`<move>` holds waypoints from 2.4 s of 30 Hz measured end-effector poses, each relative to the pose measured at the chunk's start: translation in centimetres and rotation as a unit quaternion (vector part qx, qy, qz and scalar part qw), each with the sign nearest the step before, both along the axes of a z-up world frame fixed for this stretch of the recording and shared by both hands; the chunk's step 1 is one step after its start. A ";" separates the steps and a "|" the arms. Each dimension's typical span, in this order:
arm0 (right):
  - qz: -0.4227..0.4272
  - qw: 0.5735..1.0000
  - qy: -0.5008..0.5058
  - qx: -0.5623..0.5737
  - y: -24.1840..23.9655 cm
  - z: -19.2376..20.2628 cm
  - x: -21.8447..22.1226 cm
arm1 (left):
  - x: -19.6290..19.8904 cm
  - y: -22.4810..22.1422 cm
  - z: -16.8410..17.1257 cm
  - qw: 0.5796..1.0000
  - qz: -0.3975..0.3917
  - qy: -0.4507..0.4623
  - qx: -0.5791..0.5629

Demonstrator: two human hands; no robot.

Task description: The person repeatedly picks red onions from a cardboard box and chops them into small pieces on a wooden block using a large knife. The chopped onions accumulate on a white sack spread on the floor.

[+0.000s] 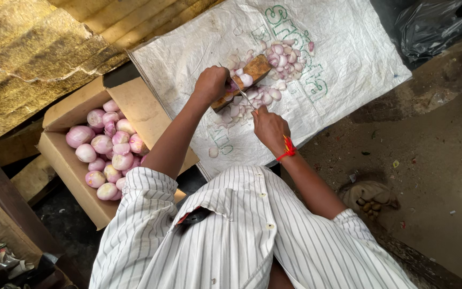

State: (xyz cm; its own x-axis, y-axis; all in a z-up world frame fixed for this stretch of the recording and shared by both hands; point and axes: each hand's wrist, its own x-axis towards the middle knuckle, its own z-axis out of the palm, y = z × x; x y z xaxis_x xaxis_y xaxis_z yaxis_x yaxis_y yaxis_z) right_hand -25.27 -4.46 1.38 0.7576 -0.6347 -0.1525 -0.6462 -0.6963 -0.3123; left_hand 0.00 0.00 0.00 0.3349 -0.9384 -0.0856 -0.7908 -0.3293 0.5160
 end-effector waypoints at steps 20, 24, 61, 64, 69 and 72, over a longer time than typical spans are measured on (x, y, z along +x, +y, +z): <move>-0.004 1.000 -0.018 0.001 -0.1 -1.7 1.3 | 0.6 0.4 0.2 0.999 0.017 0.032 -0.012; -0.006 1.000 -0.023 -0.012 0.2 -2.1 2.2 | 0.3 0.5 -0.1 0.999 0.019 0.020 -0.019; -0.005 0.999 0.037 0.033 0.9 0.3 -0.4 | 0.3 1.2 -0.4 0.998 0.045 0.040 -0.009; 0.012 1.000 -0.025 0.004 0.5 -1.2 0.6 | -0.1 1.1 -0.9 0.999 0.039 0.024 -0.008; 0.007 1.000 -0.010 -0.009 0.4 -1.6 1.8 | 0.1 1.5 -1.0 0.997 0.054 0.025 -0.044; 0.004 1.000 -0.012 0.003 0.6 -0.2 0.7 | -0.3 1.6 -0.8 0.997 0.058 0.028 -0.043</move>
